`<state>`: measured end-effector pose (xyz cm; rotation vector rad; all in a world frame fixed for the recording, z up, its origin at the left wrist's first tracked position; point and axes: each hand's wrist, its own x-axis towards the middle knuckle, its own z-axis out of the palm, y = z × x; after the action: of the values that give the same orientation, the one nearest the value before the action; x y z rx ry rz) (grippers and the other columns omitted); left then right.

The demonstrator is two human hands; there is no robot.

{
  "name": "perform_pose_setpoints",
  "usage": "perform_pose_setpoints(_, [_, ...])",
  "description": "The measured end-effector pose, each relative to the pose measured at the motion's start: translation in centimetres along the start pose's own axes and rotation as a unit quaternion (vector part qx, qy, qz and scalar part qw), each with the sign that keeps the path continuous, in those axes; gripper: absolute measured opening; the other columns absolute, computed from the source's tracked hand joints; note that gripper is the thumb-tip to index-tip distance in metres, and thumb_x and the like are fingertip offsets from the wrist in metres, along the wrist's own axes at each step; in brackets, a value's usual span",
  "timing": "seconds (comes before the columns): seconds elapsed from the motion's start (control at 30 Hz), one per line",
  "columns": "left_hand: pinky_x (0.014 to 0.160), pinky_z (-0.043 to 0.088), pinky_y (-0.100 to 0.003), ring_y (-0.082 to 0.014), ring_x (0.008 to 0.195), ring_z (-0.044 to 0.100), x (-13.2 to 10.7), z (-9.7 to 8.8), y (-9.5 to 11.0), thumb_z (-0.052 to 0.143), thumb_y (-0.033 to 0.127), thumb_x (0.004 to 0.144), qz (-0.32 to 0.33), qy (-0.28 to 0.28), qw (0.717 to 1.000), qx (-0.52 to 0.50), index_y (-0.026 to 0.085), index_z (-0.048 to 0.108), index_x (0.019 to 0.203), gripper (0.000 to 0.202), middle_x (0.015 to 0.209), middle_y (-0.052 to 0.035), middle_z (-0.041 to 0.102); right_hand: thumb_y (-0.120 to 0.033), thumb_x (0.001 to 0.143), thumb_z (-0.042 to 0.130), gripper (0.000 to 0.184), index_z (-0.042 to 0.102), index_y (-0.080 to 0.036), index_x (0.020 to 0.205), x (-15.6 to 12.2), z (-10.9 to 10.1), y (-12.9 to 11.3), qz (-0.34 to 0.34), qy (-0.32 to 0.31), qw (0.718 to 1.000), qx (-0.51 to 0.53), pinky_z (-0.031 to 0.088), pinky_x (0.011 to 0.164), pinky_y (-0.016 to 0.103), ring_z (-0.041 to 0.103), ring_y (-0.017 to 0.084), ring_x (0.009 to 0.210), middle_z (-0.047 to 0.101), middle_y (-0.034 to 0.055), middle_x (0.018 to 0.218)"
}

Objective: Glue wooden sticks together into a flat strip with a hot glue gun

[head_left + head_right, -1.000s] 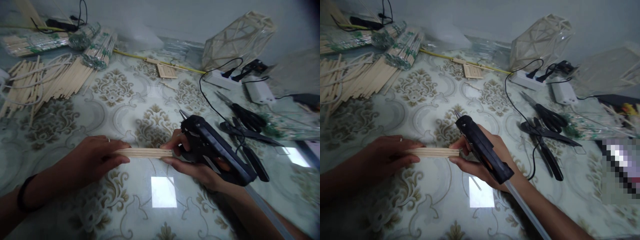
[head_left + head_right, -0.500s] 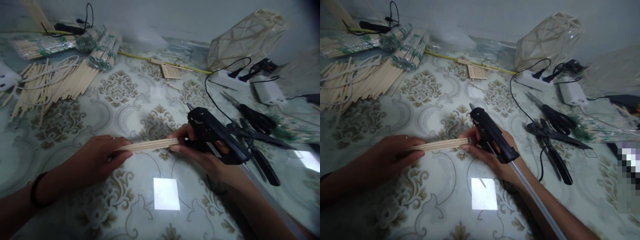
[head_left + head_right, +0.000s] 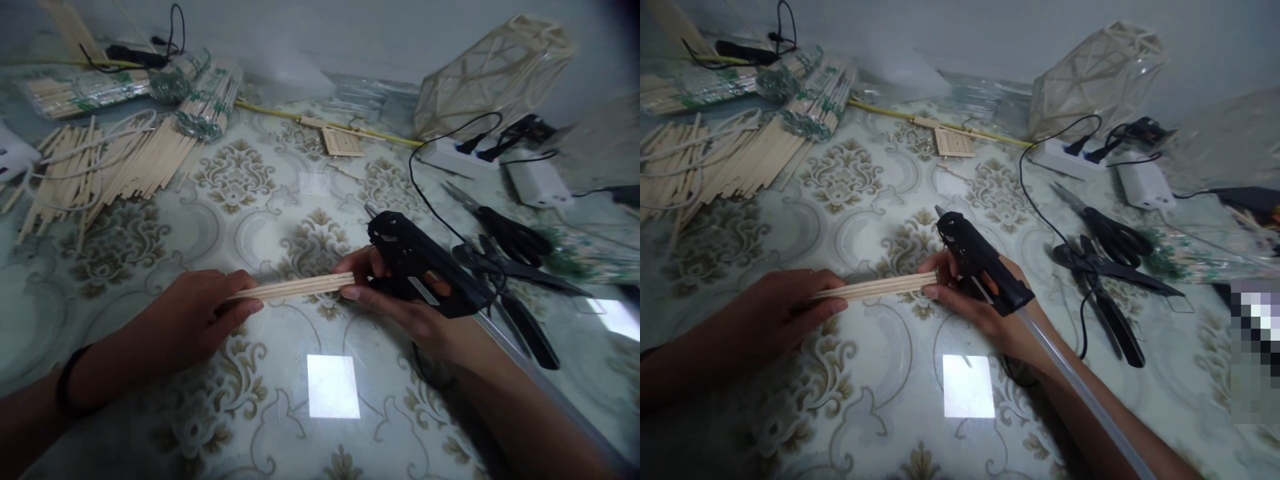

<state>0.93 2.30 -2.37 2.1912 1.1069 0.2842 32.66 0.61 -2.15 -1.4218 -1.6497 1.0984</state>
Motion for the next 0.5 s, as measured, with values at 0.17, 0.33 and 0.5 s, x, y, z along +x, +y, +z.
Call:
perform_pose_setpoints(0.17, [0.063,0.042,-0.029,-0.0166,0.062,0.062,-0.03,0.04,-0.05,0.05,0.043,0.11,0.001,0.0,1.0,-0.003,0.021,0.072,0.095,0.034,0.071,0.0023,0.072,-0.057,0.087,0.092,0.044,0.058,-0.03,0.084,0.01,-0.2,0.57,0.006,-0.017,1.0,0.008,0.062,0.075,0.045,0.075,0.026,0.083,0.085,0.0036,0.102])
perform_pose_setpoints(0.33, [0.063,0.041,-0.029,-0.0169,0.063,0.063,0.08,0.25,-0.09,0.051,0.04,0.11,0.016,0.001,1.0,0.016,0.021,0.073,0.095,0.034,0.073,0.0016,0.073,-0.05,0.088,0.091,0.034,0.064,-0.029,0.088,-0.01,-0.19,0.92,-0.002,-0.021,1.0,-0.012,0.063,0.077,0.045,0.075,0.027,0.086,0.084,0.0031,0.101])
perform_pose_setpoints(0.5, [0.065,0.041,-0.03,-0.0181,0.063,0.063,-0.01,0.52,-0.28,0.052,0.037,0.111,0.035,0.014,0.998,0.051,0.022,0.073,0.097,0.03,0.072,0.0015,0.073,-0.055,0.088,0.09,0.035,0.067,-0.029,0.088,0.02,-0.16,0.66,-0.001,-0.036,0.999,-0.023,0.063,0.075,0.044,0.077,0.028,0.087,0.084,0.0044,0.098])
